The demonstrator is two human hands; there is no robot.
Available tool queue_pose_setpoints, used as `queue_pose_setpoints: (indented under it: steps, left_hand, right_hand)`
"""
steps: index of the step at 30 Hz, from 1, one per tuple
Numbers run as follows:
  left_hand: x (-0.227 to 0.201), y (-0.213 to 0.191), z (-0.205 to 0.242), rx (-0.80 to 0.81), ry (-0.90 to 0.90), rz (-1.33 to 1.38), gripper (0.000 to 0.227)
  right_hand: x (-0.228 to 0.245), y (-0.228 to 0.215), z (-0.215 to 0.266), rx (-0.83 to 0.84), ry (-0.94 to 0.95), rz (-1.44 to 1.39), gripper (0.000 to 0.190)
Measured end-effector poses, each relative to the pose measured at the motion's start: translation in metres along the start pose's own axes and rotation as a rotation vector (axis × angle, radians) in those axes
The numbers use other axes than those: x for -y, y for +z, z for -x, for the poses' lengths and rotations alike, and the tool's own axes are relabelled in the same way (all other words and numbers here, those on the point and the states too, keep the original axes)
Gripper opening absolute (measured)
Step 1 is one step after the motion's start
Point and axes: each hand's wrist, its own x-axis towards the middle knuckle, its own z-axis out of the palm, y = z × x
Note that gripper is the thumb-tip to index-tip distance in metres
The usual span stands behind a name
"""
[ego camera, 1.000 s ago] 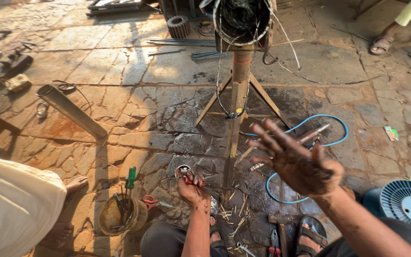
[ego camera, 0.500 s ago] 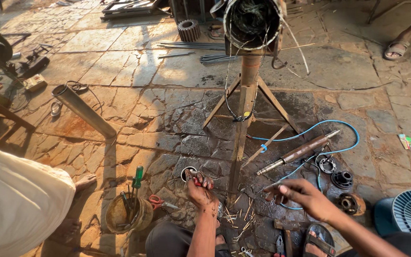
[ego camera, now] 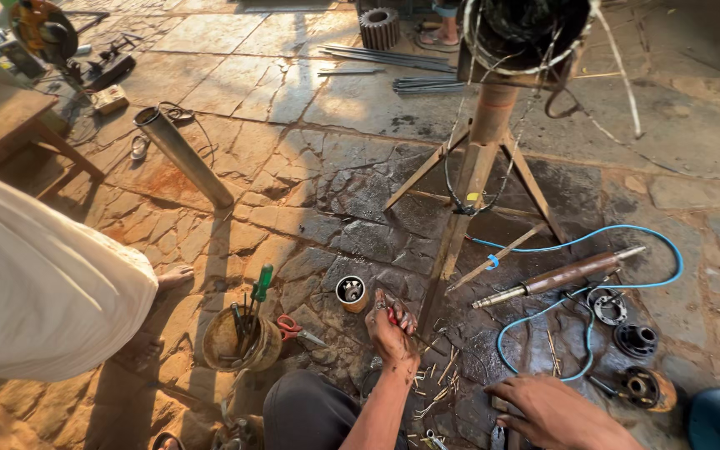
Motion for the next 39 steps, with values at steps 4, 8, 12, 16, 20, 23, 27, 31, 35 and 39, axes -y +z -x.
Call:
queue_pose_setpoints:
  steps: [4,8,12,16,20,23,27,31,35,39]
  left_hand:
    - [0.003,-0.004,-0.002,0.045,-0.010,-0.010,0.016]
    - [0.011,-0.011,0.000,0.004,-0.055,0.017,0.017]
    - [0.013,-0.011,0.000,0.047,-0.034,-0.022,0.020]
    - [0.011,-0.009,0.001,0.057,-0.039,-0.016,0.022]
    - [0.008,-0.004,0.000,0.086,-0.022,-0.047,0.037]
    - [0.008,-0.001,0.002,-0.006,-0.071,-0.027,0.035]
    - [0.005,0.001,0.003,0.012,-0.061,-0.040,0.040]
    - [0.003,0.004,0.005,0.067,-0.035,-0.079,0.044]
    - [0.003,0.005,0.009,0.002,-0.060,-0.109,0.041]
    - [0.002,0.004,0.008,0.087,-0.015,-0.098,0.036]
  right_hand:
    - [-0.008,-0.001,-0.004,-0.072,-0.053,0.006,0.052]
    - [-0.014,0.008,-0.006,-0.059,-0.025,0.003,0.053]
    - [-0.026,0.016,-0.013,-0.026,-0.018,0.009,0.054]
    - [-0.041,0.027,-0.020,-0.016,-0.033,0.031,0.056]
    - [-0.049,0.033,-0.024,-0.017,-0.047,0.055,0.059]
    - [-0.044,0.031,-0.020,0.003,0.002,0.056,0.059]
    - [-0.031,0.021,-0.014,0.016,0.034,0.043,0.057]
    - [-0.023,0.014,-0.009,0.028,0.103,0.067,0.057]
    - [-0.018,0.012,-0.010,-0.216,0.053,0.059,0.059]
    - [-0.010,0.004,-0.010,-0.839,-0.070,-0.103,0.044]
